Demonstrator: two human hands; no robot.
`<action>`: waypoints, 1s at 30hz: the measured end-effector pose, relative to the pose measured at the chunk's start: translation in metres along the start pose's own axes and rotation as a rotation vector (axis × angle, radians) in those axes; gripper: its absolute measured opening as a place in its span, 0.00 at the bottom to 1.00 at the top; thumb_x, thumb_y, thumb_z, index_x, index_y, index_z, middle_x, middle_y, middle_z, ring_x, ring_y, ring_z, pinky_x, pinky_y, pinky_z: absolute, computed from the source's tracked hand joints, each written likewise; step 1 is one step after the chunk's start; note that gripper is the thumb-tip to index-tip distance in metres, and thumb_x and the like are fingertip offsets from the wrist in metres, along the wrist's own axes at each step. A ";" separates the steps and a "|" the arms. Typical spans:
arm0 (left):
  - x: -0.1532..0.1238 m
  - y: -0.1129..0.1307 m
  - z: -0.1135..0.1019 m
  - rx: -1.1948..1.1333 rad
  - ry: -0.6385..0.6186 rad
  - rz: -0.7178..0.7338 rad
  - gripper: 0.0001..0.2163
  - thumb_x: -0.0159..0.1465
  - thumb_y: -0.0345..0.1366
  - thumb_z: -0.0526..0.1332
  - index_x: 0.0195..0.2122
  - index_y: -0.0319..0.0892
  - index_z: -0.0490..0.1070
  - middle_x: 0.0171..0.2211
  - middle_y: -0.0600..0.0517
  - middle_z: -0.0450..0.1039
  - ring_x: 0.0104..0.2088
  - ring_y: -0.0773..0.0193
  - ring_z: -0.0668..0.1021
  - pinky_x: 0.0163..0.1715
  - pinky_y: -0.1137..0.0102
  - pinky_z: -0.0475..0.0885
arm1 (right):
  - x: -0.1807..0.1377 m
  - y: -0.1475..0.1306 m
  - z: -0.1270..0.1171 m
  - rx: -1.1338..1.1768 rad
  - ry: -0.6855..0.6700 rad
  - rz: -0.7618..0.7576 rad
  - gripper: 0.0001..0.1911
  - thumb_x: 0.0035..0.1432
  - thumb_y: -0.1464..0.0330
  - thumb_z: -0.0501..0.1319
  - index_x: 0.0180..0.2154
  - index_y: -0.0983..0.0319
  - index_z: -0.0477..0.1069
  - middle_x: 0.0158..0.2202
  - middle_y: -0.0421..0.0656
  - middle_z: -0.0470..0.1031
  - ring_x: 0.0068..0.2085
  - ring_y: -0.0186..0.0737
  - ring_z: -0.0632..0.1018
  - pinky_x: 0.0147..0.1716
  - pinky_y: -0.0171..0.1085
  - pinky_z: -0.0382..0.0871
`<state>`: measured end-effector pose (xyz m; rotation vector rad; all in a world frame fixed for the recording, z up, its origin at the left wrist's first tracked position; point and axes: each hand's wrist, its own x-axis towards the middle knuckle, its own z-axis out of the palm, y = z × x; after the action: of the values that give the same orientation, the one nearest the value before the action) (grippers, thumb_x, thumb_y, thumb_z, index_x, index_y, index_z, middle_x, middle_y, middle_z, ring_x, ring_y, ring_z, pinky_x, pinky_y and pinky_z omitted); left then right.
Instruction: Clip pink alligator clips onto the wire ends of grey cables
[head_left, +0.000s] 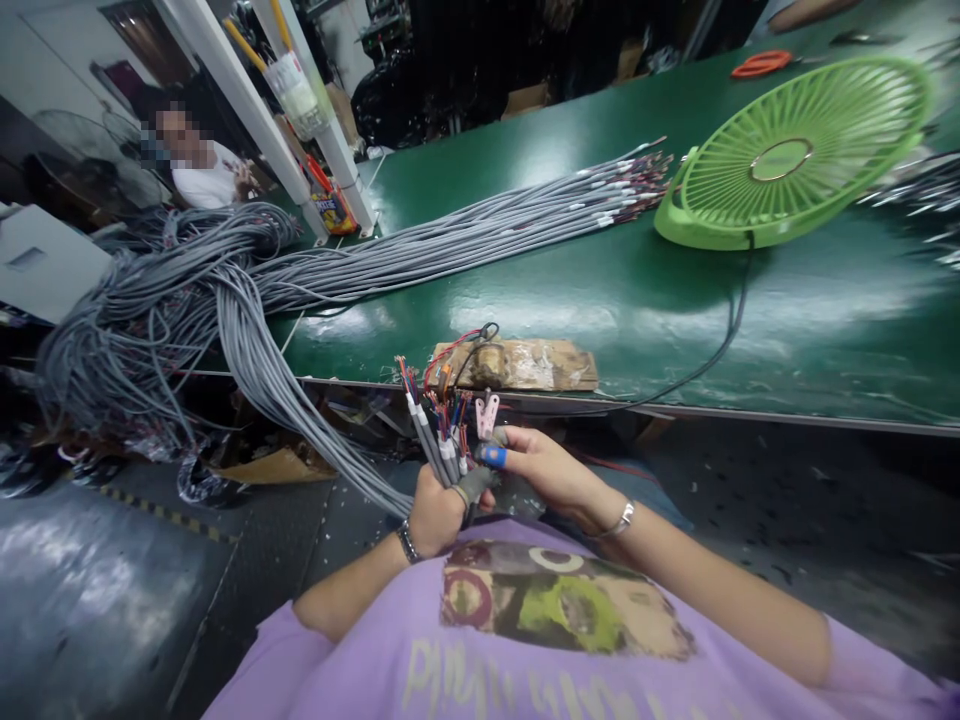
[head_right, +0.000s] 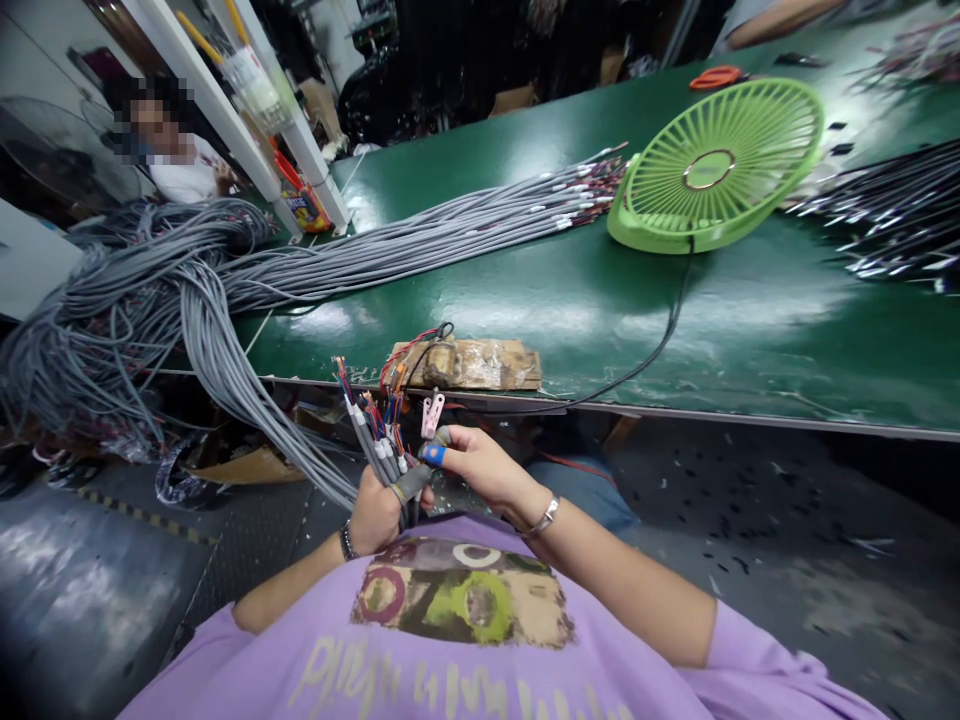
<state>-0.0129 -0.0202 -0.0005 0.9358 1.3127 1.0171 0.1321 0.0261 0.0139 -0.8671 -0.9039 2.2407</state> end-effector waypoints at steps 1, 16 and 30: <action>0.000 -0.001 0.000 0.003 0.008 0.010 0.17 0.55 0.47 0.67 0.18 0.38 0.73 0.16 0.49 0.73 0.18 0.65 0.74 0.22 0.71 0.70 | 0.001 0.002 0.000 0.008 0.007 -0.001 0.23 0.40 0.54 0.71 0.28 0.60 0.63 0.17 0.39 0.76 0.19 0.38 0.75 0.21 0.35 0.67; 0.002 0.010 0.007 -0.233 0.122 0.010 0.15 0.49 0.46 0.70 0.21 0.39 0.72 0.15 0.53 0.72 0.16 0.67 0.72 0.19 0.71 0.71 | 0.025 0.004 -0.028 0.275 0.087 -0.048 0.17 0.52 0.53 0.66 0.27 0.61 0.73 0.26 0.41 0.76 0.29 0.35 0.74 0.30 0.34 0.66; 0.008 0.012 0.017 -0.159 0.150 -0.020 0.17 0.46 0.48 0.71 0.18 0.40 0.70 0.13 0.53 0.71 0.15 0.66 0.73 0.20 0.70 0.72 | 0.044 0.002 -0.008 0.343 0.172 -0.252 0.19 0.45 0.53 0.71 0.25 0.63 0.74 0.23 0.39 0.74 0.23 0.32 0.68 0.27 0.35 0.65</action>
<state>0.0031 -0.0083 0.0089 0.7360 1.3398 1.1762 0.1094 0.0584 -0.0080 -0.7286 -0.4983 1.9889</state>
